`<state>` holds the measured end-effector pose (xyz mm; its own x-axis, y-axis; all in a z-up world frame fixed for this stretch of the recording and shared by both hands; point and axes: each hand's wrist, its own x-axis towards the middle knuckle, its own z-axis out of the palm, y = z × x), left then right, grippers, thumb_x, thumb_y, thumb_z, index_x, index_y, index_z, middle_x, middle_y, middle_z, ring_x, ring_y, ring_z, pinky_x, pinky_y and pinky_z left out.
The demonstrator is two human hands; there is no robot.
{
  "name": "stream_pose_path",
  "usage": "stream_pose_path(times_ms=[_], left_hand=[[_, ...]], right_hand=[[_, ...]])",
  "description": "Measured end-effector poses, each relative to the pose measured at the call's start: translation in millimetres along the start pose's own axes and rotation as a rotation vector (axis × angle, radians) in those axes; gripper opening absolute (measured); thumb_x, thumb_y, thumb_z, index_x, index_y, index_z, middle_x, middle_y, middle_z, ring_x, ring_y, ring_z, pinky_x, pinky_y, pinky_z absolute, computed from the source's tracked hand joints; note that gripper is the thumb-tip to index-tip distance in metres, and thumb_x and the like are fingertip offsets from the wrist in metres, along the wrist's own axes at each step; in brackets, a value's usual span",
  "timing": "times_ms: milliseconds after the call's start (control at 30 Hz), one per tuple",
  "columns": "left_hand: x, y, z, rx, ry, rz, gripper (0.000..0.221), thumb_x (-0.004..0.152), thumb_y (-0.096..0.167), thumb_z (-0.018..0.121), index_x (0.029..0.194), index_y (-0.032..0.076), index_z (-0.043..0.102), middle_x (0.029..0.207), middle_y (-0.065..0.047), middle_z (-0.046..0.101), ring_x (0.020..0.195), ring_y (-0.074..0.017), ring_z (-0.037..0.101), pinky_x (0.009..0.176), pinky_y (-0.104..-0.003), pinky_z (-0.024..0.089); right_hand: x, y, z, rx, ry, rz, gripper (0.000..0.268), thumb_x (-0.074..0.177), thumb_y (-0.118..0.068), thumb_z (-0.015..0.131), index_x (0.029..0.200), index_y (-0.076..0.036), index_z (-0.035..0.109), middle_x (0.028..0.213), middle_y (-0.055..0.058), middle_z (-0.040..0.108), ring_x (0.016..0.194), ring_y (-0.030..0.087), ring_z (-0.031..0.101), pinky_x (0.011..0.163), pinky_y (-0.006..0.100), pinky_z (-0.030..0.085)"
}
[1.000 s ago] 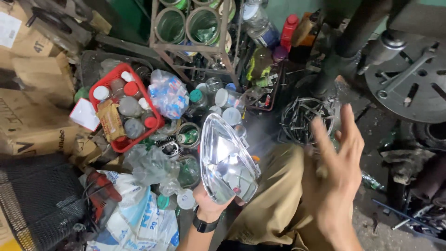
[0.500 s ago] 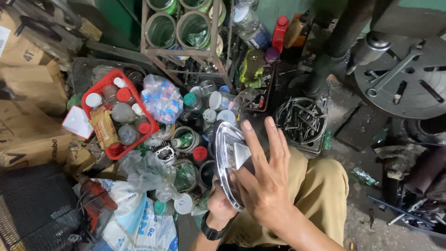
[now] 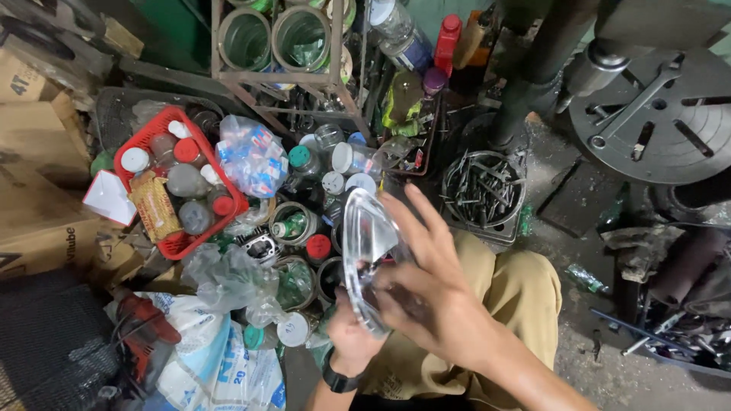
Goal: Assembling a motorcycle headlight assembly by fitting the reflector and internal components into the housing.
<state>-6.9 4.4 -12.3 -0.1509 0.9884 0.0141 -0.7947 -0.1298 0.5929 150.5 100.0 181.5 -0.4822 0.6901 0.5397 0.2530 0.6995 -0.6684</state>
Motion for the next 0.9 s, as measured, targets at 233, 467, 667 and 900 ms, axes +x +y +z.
stream_pose_path(times_ms=[233, 467, 667, 900], left_hand=[[20.0, 32.8, -5.7, -0.259, -0.082, -0.132, 0.061, 0.099, 0.036, 0.056, 0.15, 0.003, 0.048, 0.142, -0.02, 0.057, 0.129, -0.0354, 0.058, 0.11, -0.051, 0.045], [23.3, 32.6, -12.5, -0.282, 0.001, -0.119, 0.047, 0.107, 0.035, 0.049, 0.145, 0.008, 0.052, 0.14, -0.019, 0.06, 0.128, -0.0356, 0.059, 0.112, -0.055, 0.044], [13.7, 14.5, -26.8, -0.198, -0.216, -0.103, 0.059, 0.118, 0.045, 0.038, 0.149, -0.003, 0.054, 0.129, -0.017, 0.067, 0.111, -0.0275, 0.068, 0.091, -0.04, 0.055], [17.3, 5.3, 8.5, -0.193, -0.001, -0.222, 0.051, 0.111, 0.046, 0.036, 0.141, 0.007, 0.051, 0.125, -0.01, 0.067, 0.111, -0.0228, 0.067, 0.093, -0.037, 0.056]], right_hand=[[-21.4, 32.4, -22.4, 0.0, 0.36, 0.505, 0.007, 0.09, -0.003, 0.071, 0.096, -0.003, 0.067, 0.147, 0.019, 0.062, 0.135, 0.035, 0.061, 0.113, 0.044, 0.051], [4.4, -11.7, -6.9, -0.318, 0.304, -0.074, 0.03, 0.073, -0.007, 0.084, 0.102, -0.01, 0.077, 0.147, 0.029, 0.044, 0.141, 0.046, 0.044, 0.115, 0.054, 0.043], [6.1, -0.8, 33.7, -0.398, 0.144, -0.196, 0.02, 0.082, -0.013, 0.083, 0.102, -0.011, 0.079, 0.16, 0.017, 0.038, 0.149, 0.046, 0.036, 0.12, 0.063, 0.035], [11.0, 2.5, 23.4, -0.447, -0.056, -0.203, 0.01, 0.078, -0.015, 0.074, 0.086, -0.01, 0.074, 0.162, 0.014, 0.033, 0.149, 0.051, 0.027, 0.117, 0.074, 0.022]])
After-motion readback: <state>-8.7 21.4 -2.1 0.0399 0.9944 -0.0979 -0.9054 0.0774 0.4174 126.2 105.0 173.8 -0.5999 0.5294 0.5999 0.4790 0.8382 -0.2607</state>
